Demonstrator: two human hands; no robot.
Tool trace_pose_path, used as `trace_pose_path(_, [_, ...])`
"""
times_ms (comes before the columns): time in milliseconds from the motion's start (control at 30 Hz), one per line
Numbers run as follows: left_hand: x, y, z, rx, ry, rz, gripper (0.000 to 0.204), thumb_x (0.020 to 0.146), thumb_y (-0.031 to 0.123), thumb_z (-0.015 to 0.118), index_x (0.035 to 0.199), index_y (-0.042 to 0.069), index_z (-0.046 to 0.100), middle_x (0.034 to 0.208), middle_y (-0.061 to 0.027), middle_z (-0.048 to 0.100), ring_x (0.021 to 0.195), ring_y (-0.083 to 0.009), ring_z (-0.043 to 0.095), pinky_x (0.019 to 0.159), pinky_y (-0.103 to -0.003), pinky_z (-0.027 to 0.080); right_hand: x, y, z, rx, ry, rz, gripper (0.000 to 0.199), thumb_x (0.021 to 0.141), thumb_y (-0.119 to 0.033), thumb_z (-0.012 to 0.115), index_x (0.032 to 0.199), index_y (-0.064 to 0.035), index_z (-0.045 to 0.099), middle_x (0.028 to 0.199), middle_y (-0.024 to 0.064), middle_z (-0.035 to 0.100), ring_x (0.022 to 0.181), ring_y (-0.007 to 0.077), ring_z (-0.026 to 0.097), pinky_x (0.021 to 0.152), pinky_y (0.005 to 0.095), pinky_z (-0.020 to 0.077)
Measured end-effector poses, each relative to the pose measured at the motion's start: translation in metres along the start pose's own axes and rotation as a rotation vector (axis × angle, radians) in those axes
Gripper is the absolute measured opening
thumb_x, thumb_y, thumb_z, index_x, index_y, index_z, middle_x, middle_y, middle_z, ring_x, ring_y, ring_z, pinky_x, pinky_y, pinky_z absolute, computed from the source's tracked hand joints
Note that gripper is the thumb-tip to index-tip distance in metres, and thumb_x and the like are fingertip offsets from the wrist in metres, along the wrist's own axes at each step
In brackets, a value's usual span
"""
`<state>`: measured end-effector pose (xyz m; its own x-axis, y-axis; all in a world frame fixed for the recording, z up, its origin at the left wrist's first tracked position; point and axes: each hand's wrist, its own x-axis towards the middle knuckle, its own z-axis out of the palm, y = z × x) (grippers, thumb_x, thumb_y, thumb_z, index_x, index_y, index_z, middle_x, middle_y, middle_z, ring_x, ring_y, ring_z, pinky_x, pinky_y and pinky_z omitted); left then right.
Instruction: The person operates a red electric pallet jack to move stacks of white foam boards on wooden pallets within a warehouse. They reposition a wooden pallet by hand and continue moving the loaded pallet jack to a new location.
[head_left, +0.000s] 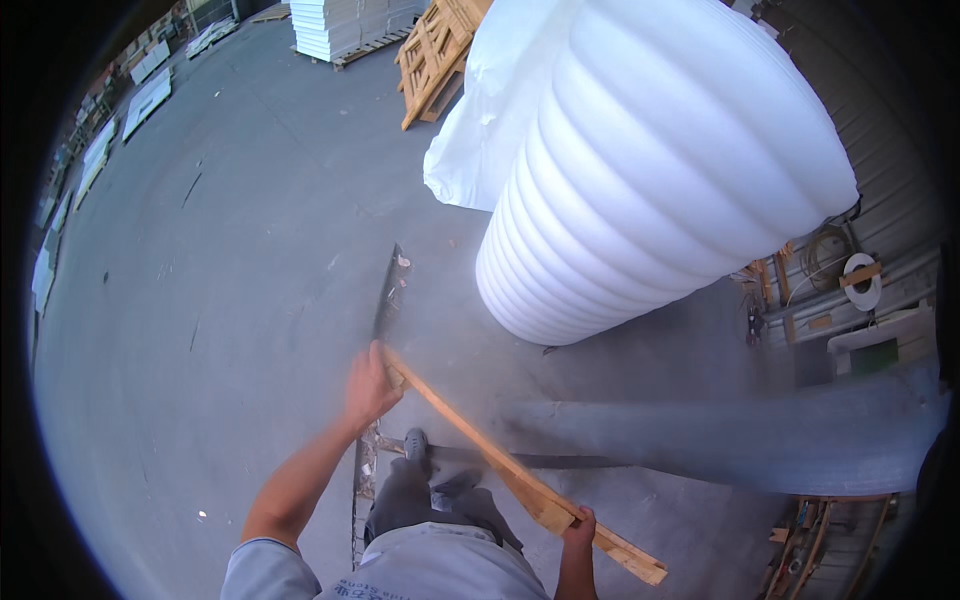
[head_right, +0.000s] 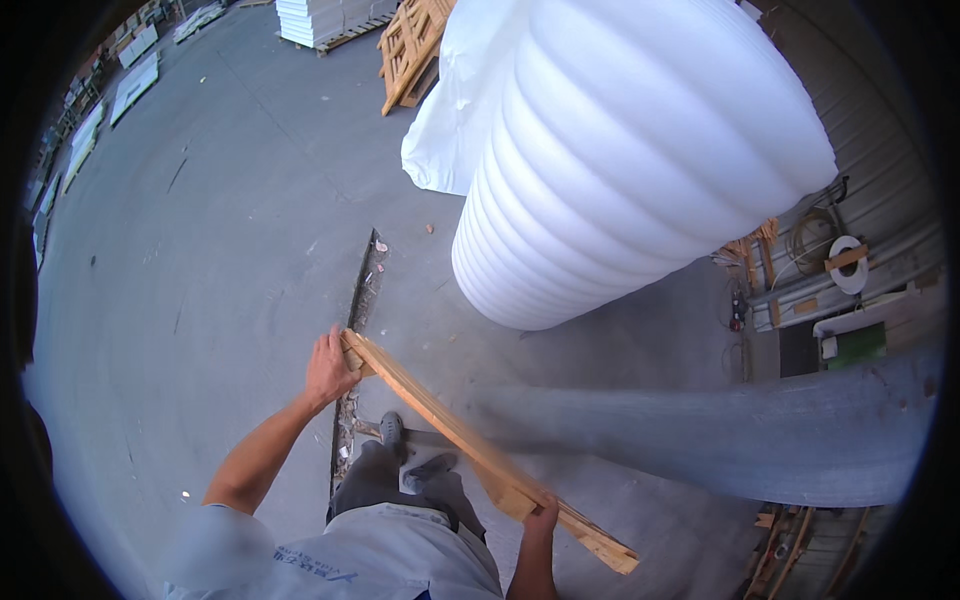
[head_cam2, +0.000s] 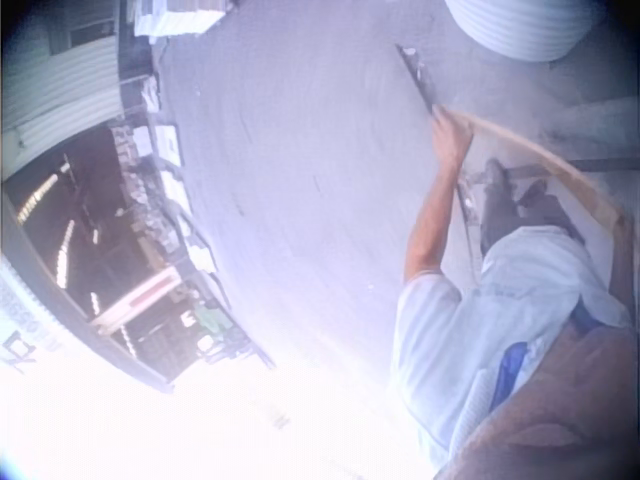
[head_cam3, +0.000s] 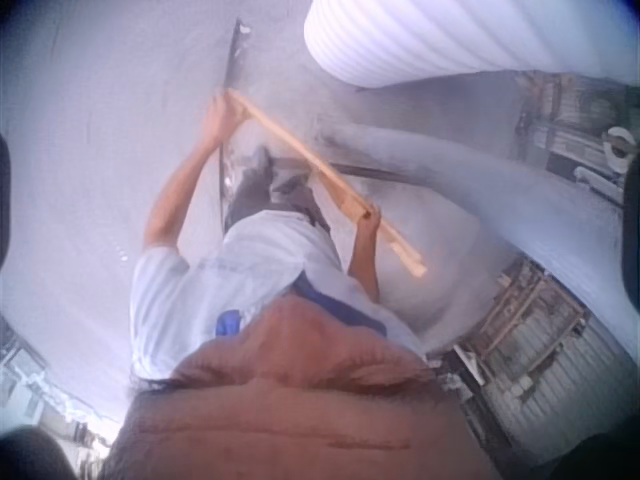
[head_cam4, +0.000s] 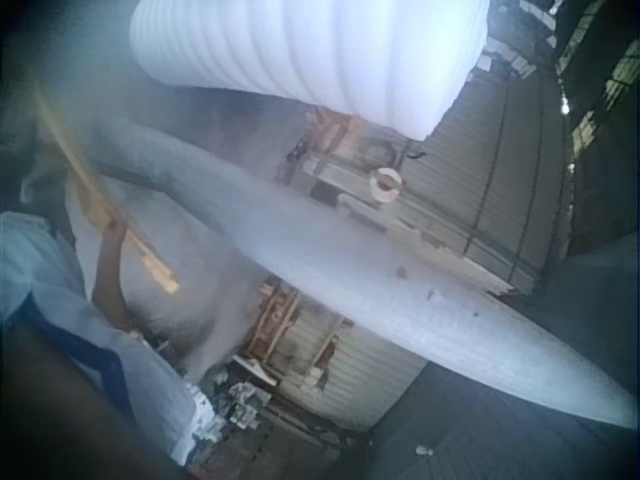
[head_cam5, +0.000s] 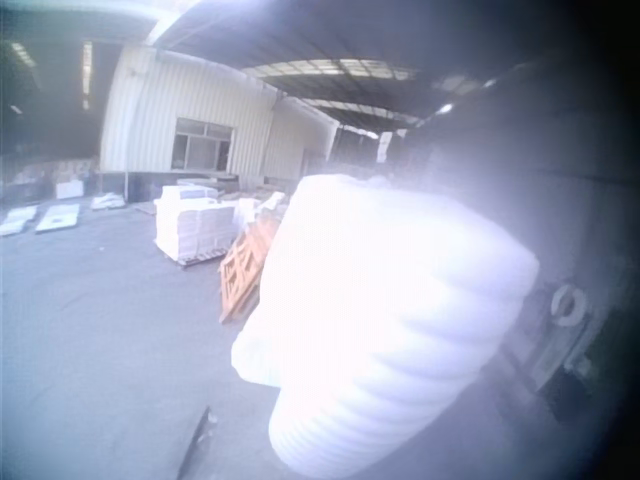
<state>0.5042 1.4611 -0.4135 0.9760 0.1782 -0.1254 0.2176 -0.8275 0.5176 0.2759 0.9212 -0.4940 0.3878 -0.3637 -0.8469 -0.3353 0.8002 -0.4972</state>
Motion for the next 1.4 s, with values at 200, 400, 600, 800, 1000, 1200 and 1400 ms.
trace_pose_path(200, [0.076, 0.034, -0.002, 0.023, -0.017, 0.202, 0.086, 0.067, 0.018, 0.08, 0.137, -0.001, 0.034, 0.108, -0.0225, 0.054, 0.101, -0.043, 0.054, 0.084, -0.049, 0.048, -0.002, 0.055, -0.006, 0.166, 0.131, 0.037, 0.031, 0.084, -0.027, 0.058, 0.105, -0.0031, 0.058, 0.112, 0.0171, 0.064, 0.112, 0.0364, 0.06, 0.101, 0.052, 0.0464])
trace_pose_path(400, [0.178, 0.041, 0.014, 0.024, -0.18, 0.31, 0.074, 0.069, 0.016, 0.077, 0.131, -0.001, 0.041, 0.11, -0.023, 0.054, 0.104, -0.0425, 0.052, 0.085, -0.049, 0.048, -0.013, 0.105, 0.05, 0.258, 0.246, -0.065, 0.027, 0.084, -0.025, 0.057, 0.101, -0.0046, 0.061, 0.111, 0.0154, 0.065, 0.112, 0.0357, 0.061, 0.101, 0.0508, 0.0471])
trace_pose_path(600, [0.314, 0.026, 0.038, 0.036, -0.324, 0.403, 0.08, 0.072, 0.019, 0.077, 0.137, -0.006, 0.037, 0.117, -0.0258, 0.054, 0.109, -0.0432, 0.052, 0.093, -0.05, 0.046, -0.027, 0.157, 0.159, 0.421, 0.358, -0.212, 0.027, 0.083, -0.02, 0.06, 0.107, -0.0076, 0.06, 0.111, 0.013, 0.065, 0.109, 0.0335, 0.062, 0.101, 0.0494, 0.047])
trace_pose_path(800, [0.441, 0.063, 0.058, 0.182, -0.364, 0.52, 0.097, 0.073, 0.025, 0.08, 0.147, -0.007, 0.027, 0.134, -0.029, 0.046, 0.126, -0.0451, 0.044, 0.108, -0.048, 0.038, 0.005, 0.177, 0.252, 0.312, 0.145, -0.364, 0.026, 0.083, -0.02, 0.062, 0.105, -0.0072, 0.057, 0.11, 0.0138, 0.063, 0.108, 0.034, 0.06, 0.1, 0.0506, 0.0464])
trace_pose_path(1000, [0.411, 0.088, 0.134, 0.153, -0.238, 0.673, 0.086, 0.08, 0.025, 0.076, 0.144, -0.009, 0.031, 0.147, -0.0321, 0.035, 0.136, -0.0467, 0.035, 0.115, -0.048, 0.03, 0.024, 0.181, 0.295, 0.192, 0.071, -0.406, 0.036, 0.092, -0.022, 0.061, 0.121, -0.002, 0.053, 0.121, 0.0154, 0.06, 0.114, 0.0323, 0.059, 0.097, 0.0446, 0.0498])
trace_pose_path(1200, [0.278, 0.103, 0.19, -0.129, -0.634, 0.523, 0.069, 0.097, 0.032, 0.06, 0.142, -0.012, 0.033, 0.145, -0.0331, 0.038, 0.134, -0.0464, 0.039, 0.112, -0.046, 0.033, -0.041, 0.185, 0.286, 0.261, 0.04, -0.195, 0.041, 0.099, -0.03, 0.058, 0.13, -0.004, 0.053, 0.131, 0.0159, 0.059, 0.117, 0.0294, 0.062, 0.093, 0.0408, 0.0523])
trace_pose_path(1400, [0.191, 0.102, 0.247, -0.403, -0.933, 0.446, 0.076, 0.099, 0.042, 0.053, 0.148, -0.01, 0.027, 0.147, -0.0317, 0.036, 0.136, -0.0459, 0.037, 0.113, -0.047, 0.034, -0.104, 0.26, 0.206, 0.15, 0.282, 0.105, 0.03, 0.094, -0.03, 0.061, 0.113, -0.0071, 0.063, 0.108, 0.0084, 0.068, 0.091, 0.0204, 0.07, 0.065, 0.0343, 0.0544])
